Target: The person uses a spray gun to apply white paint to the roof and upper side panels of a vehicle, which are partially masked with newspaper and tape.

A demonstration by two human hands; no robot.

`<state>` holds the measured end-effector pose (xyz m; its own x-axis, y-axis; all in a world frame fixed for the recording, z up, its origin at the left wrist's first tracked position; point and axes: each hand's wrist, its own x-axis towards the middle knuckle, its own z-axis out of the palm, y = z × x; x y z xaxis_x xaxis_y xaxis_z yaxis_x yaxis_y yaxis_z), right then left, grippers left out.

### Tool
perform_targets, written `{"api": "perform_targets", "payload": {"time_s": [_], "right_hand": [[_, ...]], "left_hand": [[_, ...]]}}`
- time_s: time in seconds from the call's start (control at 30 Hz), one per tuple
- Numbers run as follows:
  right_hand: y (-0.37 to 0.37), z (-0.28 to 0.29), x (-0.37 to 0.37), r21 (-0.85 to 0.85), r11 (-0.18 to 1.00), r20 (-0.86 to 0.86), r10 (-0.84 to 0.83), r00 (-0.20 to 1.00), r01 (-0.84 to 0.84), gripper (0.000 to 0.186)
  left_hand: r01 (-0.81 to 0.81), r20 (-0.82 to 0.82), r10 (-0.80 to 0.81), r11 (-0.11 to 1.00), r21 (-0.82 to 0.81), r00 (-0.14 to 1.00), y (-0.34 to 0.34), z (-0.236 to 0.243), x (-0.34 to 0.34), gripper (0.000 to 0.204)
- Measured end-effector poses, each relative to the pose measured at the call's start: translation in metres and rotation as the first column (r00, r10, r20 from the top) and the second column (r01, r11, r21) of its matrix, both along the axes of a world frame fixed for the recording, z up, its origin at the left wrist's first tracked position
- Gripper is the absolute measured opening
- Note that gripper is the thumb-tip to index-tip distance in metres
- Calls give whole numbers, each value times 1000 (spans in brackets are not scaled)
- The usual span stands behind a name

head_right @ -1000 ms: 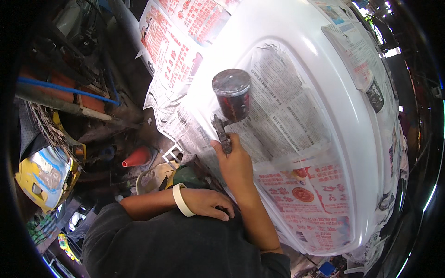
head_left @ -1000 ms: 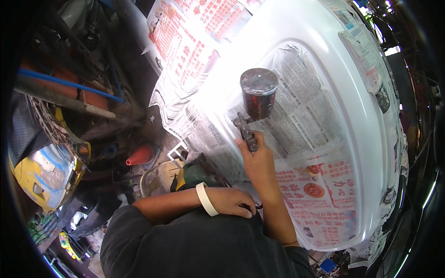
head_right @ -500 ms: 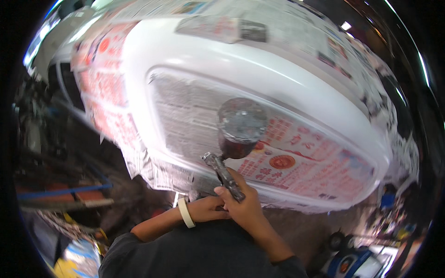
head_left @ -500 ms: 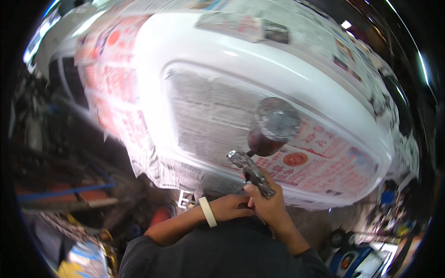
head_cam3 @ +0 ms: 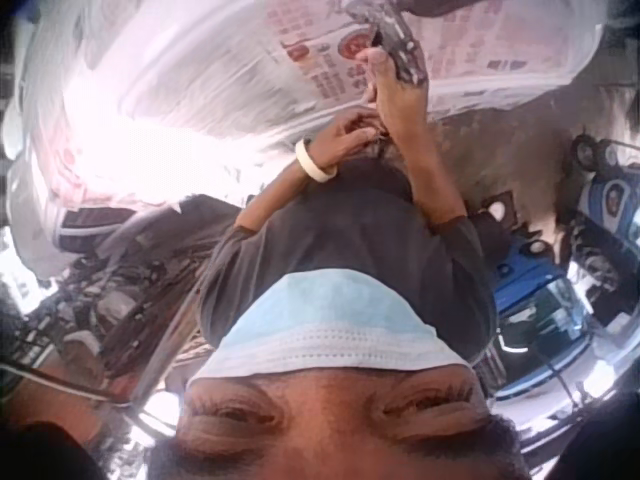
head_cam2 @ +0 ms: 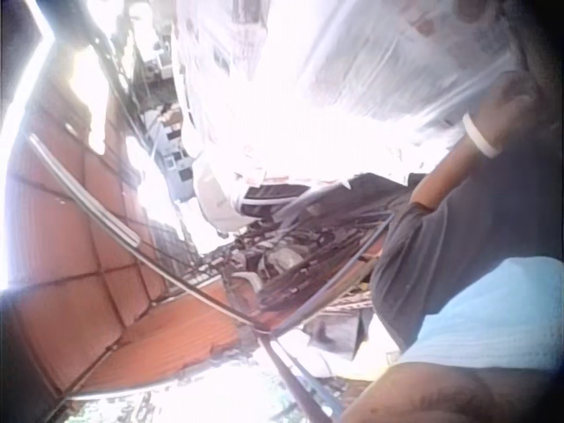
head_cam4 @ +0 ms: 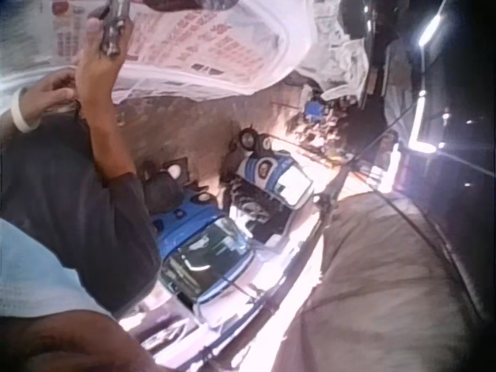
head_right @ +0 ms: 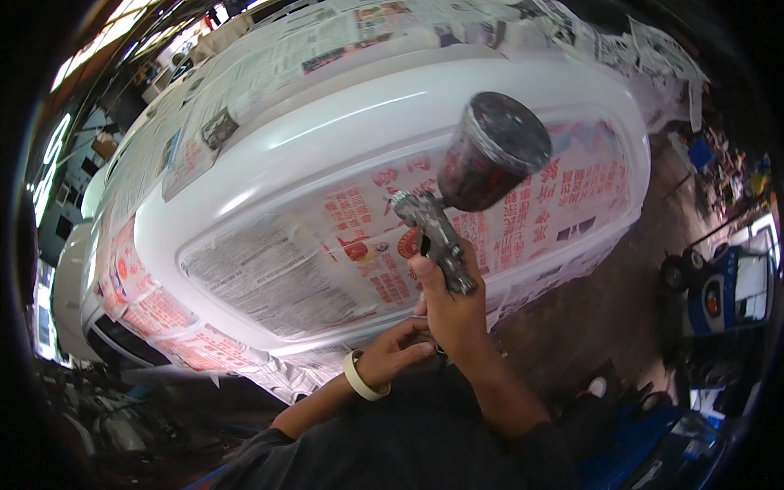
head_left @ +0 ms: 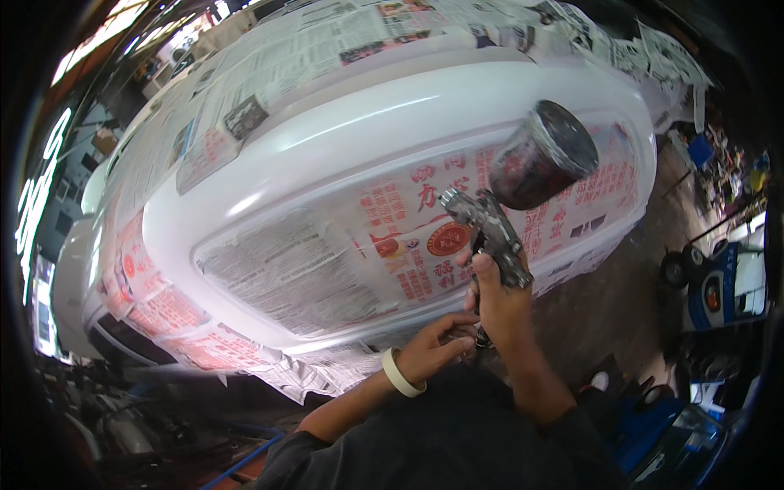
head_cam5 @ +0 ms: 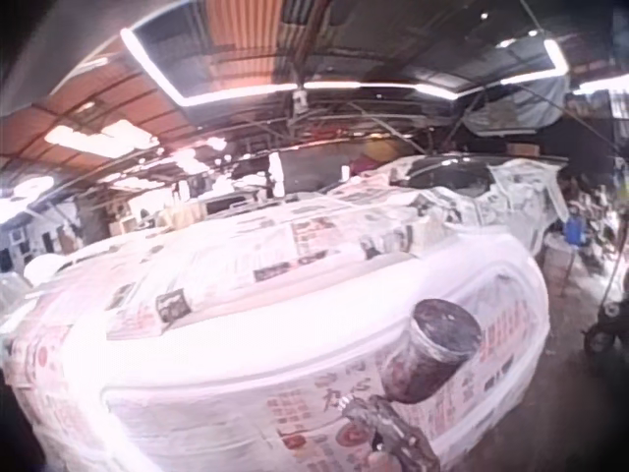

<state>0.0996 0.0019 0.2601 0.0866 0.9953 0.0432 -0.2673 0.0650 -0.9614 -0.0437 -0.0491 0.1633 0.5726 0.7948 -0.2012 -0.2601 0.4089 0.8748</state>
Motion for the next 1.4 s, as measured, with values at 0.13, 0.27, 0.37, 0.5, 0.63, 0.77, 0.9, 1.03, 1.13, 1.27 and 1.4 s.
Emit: {"api": "perform_targets", "payload": {"time_s": [0.13, 0.27, 0.37, 0.5, 0.63, 0.77, 0.9, 1.03, 1.13, 1.27, 1.4], "right_hand": [[14, -3, -3, -24, 998, -33, 64, 997, -65, 42], [19, -9, -14, 2, 992, -10, 126, 992, -126, 41], [27, -12, -11, 55, 990, 62, 128, 990, -131, 41], [36, -11, 2, 53, 997, 90, 59, 994, -64, 41], [46, -9, 26, 75, 997, 44, -28, 999, 25, 37], [56, -6, 53, 70, 992, 47, -111, 993, 107, 38], [65, 1, 81, 29, 980, 60, -199, 978, 198, 40], [77, 0, 108, 64, 960, 69, -276, 959, 272, 38], [85, -1, 127, 78, 946, 83, -321, 944, 315, 36], [93, 4, 152, 73, 926, 78, -376, 923, 371, 34], [99, 8, 175, 86, 899, 101, -437, 894, 430, 33]], "left_hand": [[-24, -62, 20, 998, -65, 998, -7, -9, -9, 43], [-59, -109, 51, 996, -70, 993, -13, -24, -21, 40], [-109, -137, 102, 993, -39, 985, -16, -21, -21, 40], [-121, -197, 109, 991, -49, 974, -19, -21, -17, 38], [-114, -230, 103, 993, -37, 968, -19, -20, -9, 35], [-100, -242, 95, 995, -9, 966, -18, -24, -4, 35], [-90, -249, 86, 996, -6, 965, -13, -19, 4, 35], [-79, -256, 71, 997, -21, 964, -10, -13, 13, 34], [-66, -279, 55, 997, -31, 959, -7, -10, 19, 34], [-51, -301, 47, 999, -5, 953, -2, -16, 25, 34], [-54, -299, 47, 998, -16, 953, 0, -14, 33, 34]]}}
